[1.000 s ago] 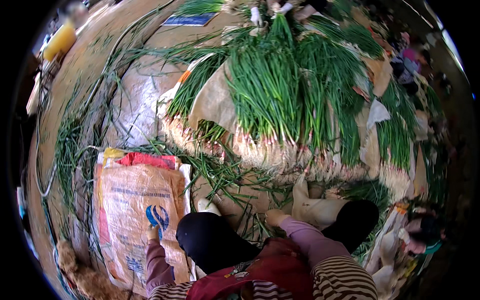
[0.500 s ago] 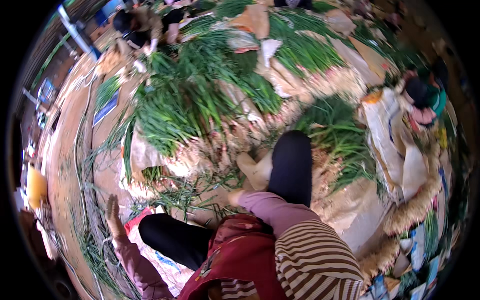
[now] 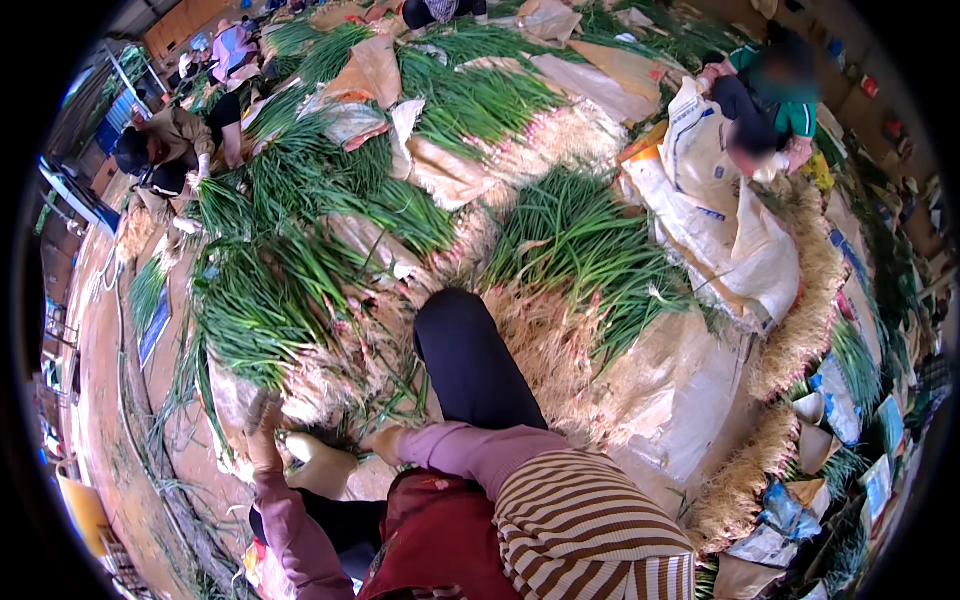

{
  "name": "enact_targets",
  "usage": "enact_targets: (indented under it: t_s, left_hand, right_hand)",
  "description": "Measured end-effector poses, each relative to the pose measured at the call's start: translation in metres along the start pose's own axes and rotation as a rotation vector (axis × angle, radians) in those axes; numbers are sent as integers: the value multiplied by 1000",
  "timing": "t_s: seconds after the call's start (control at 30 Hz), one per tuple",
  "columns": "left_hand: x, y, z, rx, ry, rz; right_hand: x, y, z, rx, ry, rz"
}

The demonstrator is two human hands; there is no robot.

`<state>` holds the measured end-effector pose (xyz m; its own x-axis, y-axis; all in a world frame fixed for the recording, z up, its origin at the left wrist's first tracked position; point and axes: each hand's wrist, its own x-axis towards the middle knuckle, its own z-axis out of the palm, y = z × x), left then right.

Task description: The person wraps bunches of green onions in paper and plastic film, securing them with a rubber band, and سپس lays them on the ground.

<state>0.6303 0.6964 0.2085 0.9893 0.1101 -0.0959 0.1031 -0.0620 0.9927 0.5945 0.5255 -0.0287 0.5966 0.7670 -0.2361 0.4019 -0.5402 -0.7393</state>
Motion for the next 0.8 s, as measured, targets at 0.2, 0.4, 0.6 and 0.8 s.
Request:
enact_targets:
  t_s: [0.2, 0.4, 0.6, 0.8]
  left_hand:
    - [33, 28, 14, 26, 11, 66]
    - [95, 7, 25, -23, 27, 158]
    - [107, 6, 39, -1, -46, 75]
    - [77, 10, 37, -84, -52, 45]
  right_hand:
    - [-45, -41, -92, -172, -302, 114]
    - [-55, -9, -111, -221, -261, 236]
    - [-61, 13, -120, -143, -21, 281]
    - [-128, -33, -273, 421, 773, 105]
